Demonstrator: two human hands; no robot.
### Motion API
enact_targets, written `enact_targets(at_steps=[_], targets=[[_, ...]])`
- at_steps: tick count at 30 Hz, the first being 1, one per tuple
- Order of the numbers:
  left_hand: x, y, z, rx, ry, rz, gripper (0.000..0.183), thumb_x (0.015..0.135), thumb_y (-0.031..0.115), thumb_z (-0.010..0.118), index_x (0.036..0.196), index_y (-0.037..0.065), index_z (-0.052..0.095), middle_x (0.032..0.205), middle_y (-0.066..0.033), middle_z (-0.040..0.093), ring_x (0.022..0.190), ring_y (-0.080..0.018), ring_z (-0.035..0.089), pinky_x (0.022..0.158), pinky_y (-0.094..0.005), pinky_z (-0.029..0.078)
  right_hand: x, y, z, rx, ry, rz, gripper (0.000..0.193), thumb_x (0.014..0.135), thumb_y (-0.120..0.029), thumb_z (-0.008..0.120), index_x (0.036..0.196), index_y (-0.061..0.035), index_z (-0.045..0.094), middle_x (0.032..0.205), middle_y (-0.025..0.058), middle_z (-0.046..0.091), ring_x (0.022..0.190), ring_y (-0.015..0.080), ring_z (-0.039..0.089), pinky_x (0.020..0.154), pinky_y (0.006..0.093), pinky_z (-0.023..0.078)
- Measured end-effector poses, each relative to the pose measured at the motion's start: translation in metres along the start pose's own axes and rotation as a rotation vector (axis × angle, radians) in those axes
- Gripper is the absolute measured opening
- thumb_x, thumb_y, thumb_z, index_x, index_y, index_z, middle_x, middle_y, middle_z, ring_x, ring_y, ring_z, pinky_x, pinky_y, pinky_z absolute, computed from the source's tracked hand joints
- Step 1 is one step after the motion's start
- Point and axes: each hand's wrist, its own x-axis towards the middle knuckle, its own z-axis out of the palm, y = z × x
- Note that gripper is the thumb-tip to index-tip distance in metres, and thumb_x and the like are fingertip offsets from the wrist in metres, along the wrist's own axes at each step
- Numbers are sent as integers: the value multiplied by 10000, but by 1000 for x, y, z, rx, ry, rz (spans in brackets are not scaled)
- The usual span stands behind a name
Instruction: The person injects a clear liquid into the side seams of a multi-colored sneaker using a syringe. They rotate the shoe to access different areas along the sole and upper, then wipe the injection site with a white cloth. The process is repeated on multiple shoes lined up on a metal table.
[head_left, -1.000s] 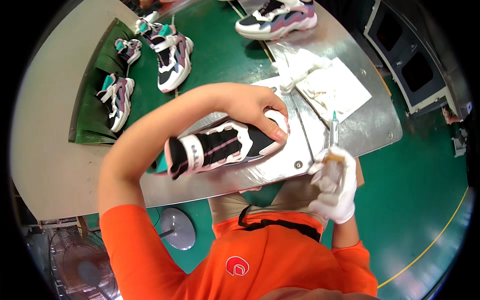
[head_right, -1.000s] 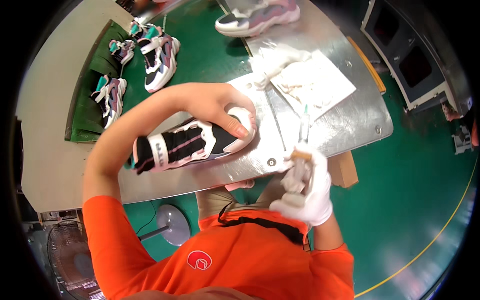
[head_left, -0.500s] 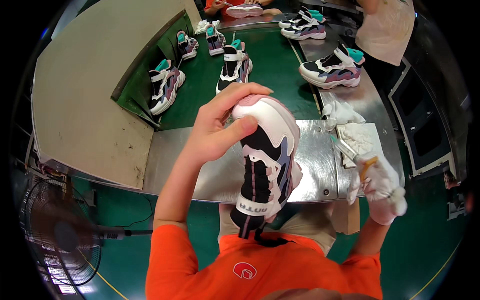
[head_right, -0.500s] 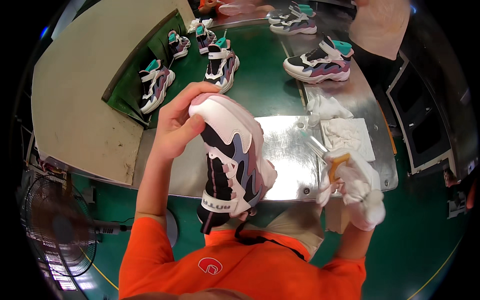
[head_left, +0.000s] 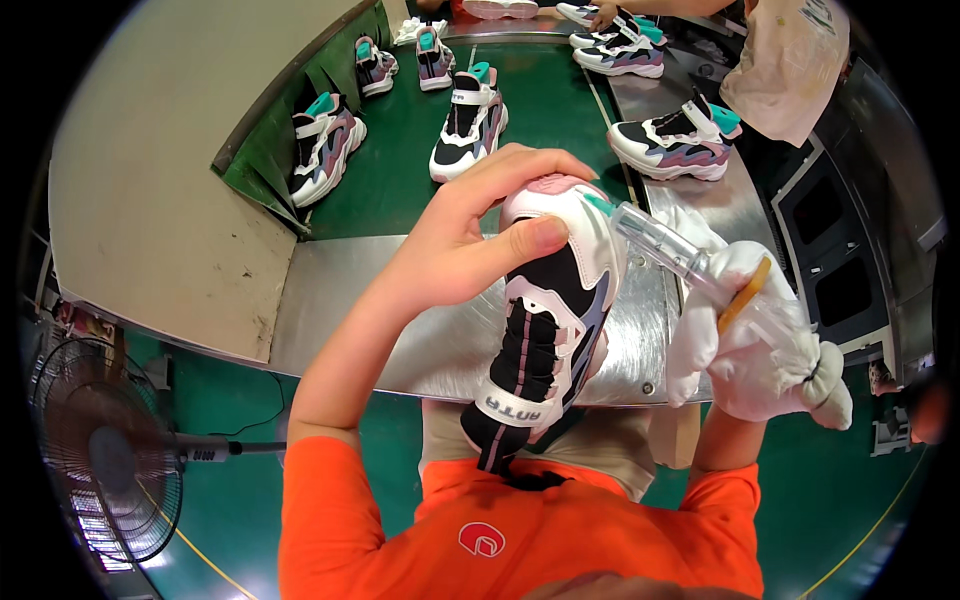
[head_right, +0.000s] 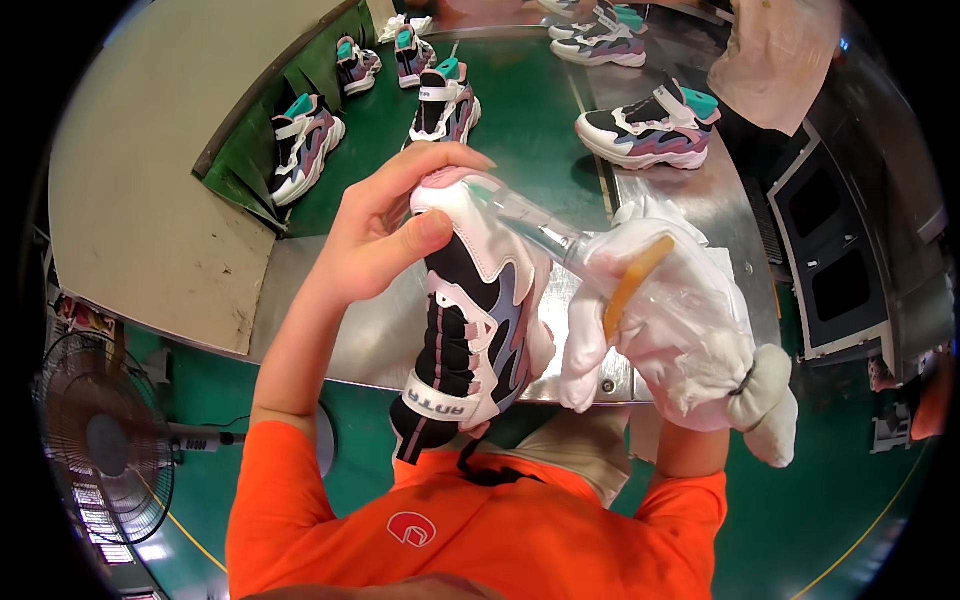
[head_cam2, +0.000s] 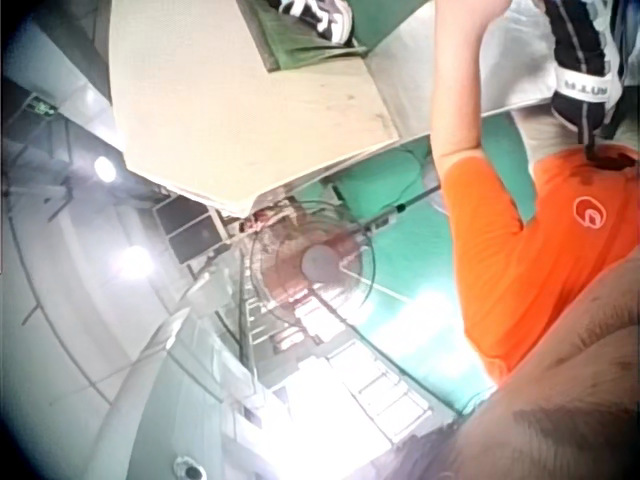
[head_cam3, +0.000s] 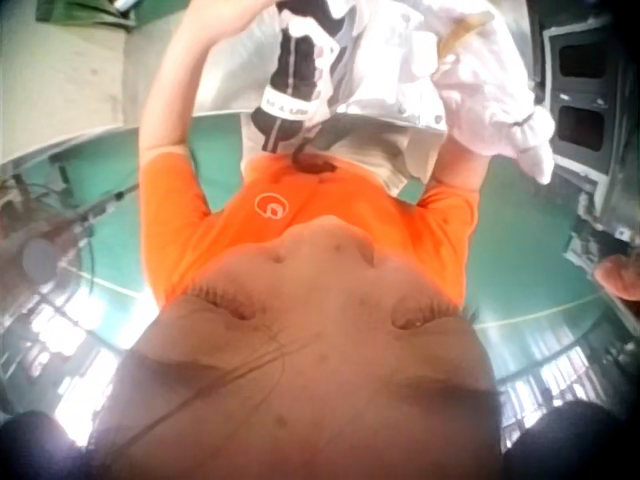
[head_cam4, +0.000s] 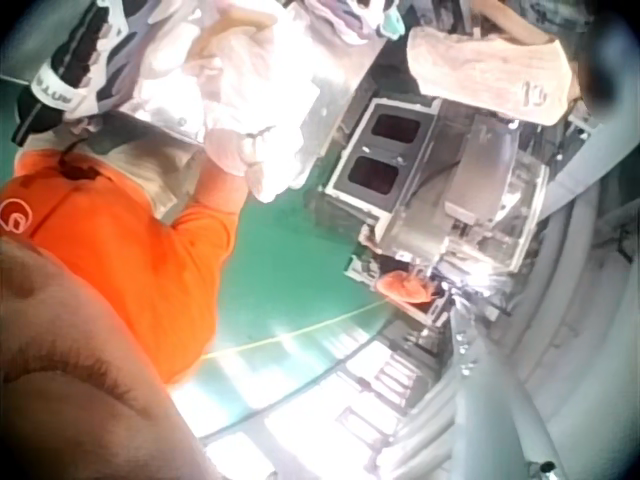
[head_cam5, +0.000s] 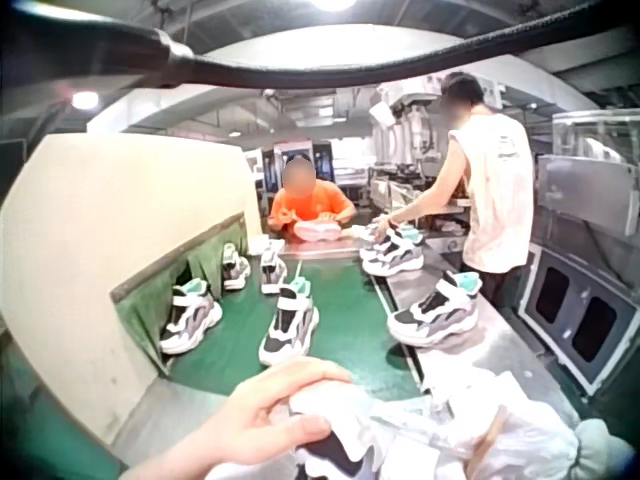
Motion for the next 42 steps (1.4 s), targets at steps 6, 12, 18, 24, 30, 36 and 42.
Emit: enact_targets(at_steps=[6,12,18,24,30,36,42], targets=[[2,1,-2,7,-13,10,509,884,333,657,1246,-12,562,1200,-96,554,1092,-180,538,961,-315,410,-2,-10,-1,-105,10,74,715,776,-399,733,1184,119,459,945,229,528,664,329,623,480,383,526],[-5,-6,-3,-49,37,-23,552,889,364,653,1261,-27,538,1193,-106,573,1077,-179,561,938,-306,440,8,-9,-4,-76,3,130,667,786,-360,722,1170,114,453,775,263,553,572,330,607,484,376,528],[-12,-17,-11,-121,100,-44,635,892,439,651,1295,-26,500,1160,-118,618,1064,-187,590,936,-313,459,17,7,-18,95,-145,155,617,830,-326,669,1213,101,441,879,290,575,688,370,630,564,376,550],[-21,-31,-12,-239,219,-18,526,915,355,657,1280,-4,537,1160,-99,622,1060,-164,584,916,-296,464,23,32,-27,-26,-174,-13,612,774,-288,706,1170,82,424,745,210,542,513,299,570,433,342,493],[-32,-49,-8,-265,371,-80,558,925,417,624,1285,0,535,1174,-96,617,1073,-159,571,947,-287,435,20,44,-25,28,-46,54,704,741,-373,729,1183,79,419,741,200,535,504,290,564,418,340,488],[-43,-67,-1,-306,498,-156,620,947,448,576,1329,-31,478,1218,-113,596,1122,-179,558,984,-294,410,18,58,-24,52,45,108,797,709,-459,751,1195,76,414,738,190,528,494,281,558,403,339,482],[-48,-73,14,-381,600,-172,606,975,421,531,1346,-50,443,1239,-142,580,1151,-203,552,1001,-315,407,-6,62,-44,79,102,188,804,705,-464,752,1198,75,417,776,210,531,530,309,573,416,373,497]])
